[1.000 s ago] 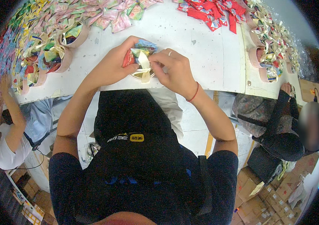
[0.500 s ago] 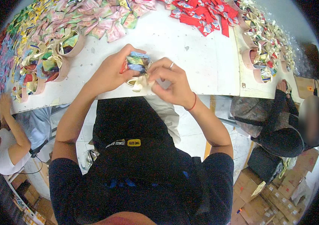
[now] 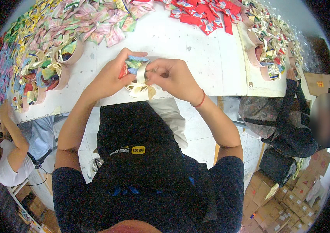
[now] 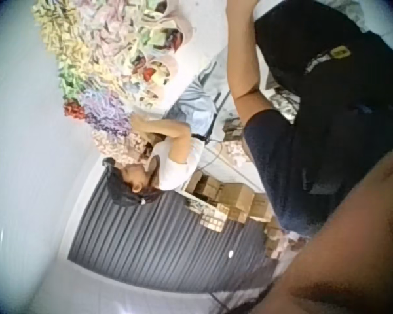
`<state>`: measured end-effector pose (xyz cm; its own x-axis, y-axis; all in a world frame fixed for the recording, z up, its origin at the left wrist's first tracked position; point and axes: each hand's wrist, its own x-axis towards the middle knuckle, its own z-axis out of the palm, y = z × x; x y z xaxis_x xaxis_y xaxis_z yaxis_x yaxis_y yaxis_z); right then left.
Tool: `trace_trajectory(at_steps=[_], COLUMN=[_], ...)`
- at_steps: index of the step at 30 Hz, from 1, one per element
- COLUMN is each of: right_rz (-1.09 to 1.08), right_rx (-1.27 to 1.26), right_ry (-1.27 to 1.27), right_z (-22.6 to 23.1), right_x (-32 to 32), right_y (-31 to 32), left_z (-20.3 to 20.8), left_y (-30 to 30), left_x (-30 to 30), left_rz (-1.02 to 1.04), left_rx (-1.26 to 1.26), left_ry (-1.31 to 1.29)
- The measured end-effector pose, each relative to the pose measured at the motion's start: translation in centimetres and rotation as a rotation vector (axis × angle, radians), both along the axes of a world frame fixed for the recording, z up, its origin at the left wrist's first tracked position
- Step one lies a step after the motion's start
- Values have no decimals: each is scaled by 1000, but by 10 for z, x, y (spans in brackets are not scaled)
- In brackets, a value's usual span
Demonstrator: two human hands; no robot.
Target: The person assembles small decorative baskets by placing individually wrapped candies into paper cups and securing them with a ribbon. The person repeatedly picks candies from piles on the table, arranges them in the cups, and ties the ribbons to complete each unit.
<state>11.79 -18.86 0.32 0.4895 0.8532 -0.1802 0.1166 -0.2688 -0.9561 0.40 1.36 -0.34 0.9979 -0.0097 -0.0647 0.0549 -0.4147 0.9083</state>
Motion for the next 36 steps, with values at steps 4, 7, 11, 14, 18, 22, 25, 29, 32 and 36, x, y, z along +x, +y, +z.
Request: trace_trajectory(at_steps=[4,7,11,14,18,22,25,29,32,36], right_rz=[11,20,122,129,63,193,158,61,-19,-27], right_rx=[146,280,204,238,332,379,297,212,258,358], right_ry=[-544,-806,-1264,-1303,-1219,-1224,-1092,-984,-357,-662], right_z=[-1,1,16,8,3,-7,2,-3,-6,-13], right_x=[-6,-13,-15,-12,-5,8,9,-13,-21,-30], right_y=[7,9,14,23,26,33,21,17,11,6], left_z=[-4,5,-4,4,8,1,-1,0,-7,-4], left_y=[1,-5,-11,-14,-11,-13,-13,-10,-6,-8], left_x=[-3,-2,2,2,-2,5,7,5,6,3], left_rz=[30,44,70,77,57,67,98,120,134,147], left_rx=[73,282,503,420,261,359,379,334,358,374], left_ry=[-10,4,-151,-109,-59,-153,-157,-74,-137,-152])
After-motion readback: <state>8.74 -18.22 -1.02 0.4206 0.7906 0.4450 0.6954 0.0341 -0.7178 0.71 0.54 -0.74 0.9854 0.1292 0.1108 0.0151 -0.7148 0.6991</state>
